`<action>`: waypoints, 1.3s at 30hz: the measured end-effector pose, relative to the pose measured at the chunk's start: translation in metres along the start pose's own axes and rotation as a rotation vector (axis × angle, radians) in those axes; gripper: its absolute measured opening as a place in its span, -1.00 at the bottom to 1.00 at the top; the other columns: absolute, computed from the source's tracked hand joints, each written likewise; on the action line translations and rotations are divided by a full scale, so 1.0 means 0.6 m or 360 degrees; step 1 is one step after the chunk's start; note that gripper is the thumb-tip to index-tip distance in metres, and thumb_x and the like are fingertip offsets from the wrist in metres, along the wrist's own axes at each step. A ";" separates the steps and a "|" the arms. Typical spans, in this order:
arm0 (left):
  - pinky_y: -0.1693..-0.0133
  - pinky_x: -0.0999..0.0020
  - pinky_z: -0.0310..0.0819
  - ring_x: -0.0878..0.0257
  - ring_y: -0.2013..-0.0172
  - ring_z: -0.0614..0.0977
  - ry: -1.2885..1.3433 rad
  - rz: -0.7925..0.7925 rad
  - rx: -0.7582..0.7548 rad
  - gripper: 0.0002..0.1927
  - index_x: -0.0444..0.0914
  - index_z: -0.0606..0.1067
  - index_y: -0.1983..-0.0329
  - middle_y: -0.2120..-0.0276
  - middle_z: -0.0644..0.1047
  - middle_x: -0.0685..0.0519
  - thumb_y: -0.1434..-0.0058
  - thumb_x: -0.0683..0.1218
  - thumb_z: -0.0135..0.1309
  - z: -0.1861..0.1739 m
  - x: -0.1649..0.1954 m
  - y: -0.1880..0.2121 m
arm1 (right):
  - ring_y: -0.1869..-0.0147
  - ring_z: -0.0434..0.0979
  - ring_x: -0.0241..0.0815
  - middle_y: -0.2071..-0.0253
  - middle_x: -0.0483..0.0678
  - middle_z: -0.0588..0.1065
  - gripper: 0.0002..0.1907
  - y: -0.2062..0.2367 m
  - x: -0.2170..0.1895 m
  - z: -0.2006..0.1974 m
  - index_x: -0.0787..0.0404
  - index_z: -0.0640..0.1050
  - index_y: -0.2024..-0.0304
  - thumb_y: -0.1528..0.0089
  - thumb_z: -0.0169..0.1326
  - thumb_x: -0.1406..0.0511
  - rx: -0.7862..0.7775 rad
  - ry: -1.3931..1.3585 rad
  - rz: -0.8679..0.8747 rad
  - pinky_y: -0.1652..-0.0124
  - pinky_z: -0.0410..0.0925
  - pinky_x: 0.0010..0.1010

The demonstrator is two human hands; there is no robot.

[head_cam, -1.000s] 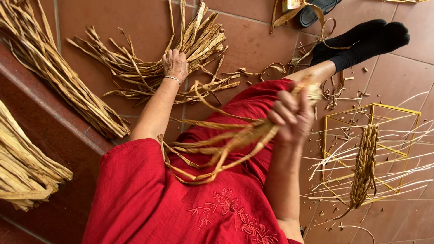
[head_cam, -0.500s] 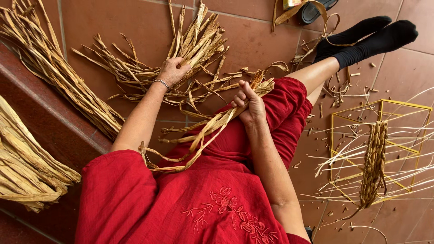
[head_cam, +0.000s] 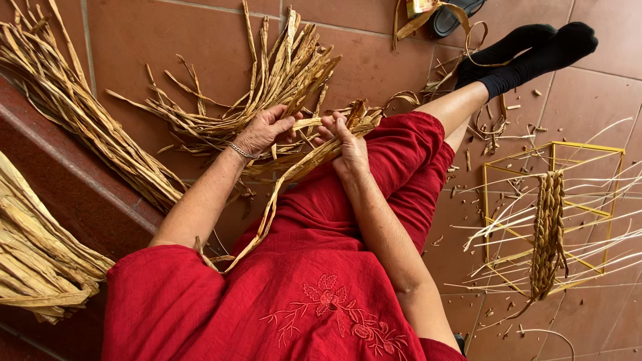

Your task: The person sits on a tiled floor and processes dried palm leaves by hand, separating fibers and trimming them with shears. They repeatedly gather, align, and cut the leaves, placing trimmed pieces aside.

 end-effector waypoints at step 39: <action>0.12 0.26 0.61 0.09 0.17 0.70 -0.1650 0.0727 0.0171 -0.73 -0.20 0.60 -0.07 0.18 0.65 -0.06 -0.31 -0.14 0.13 0.077 0.004 0.030 | 0.03 0.60 -0.06 0.07 0.08 0.64 -0.74 0.021 -0.034 -0.008 0.22 0.49 -0.11 -0.36 0.07 0.37 -0.0067 -0.0109 -0.0235 -0.01 0.48 -0.11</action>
Point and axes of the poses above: each hand's wrist, its own y-axis away from the middle knuckle, its own z-axis out of the palm, x = y × z, the point moved 10 cm from there along -y, towards the middle knuckle
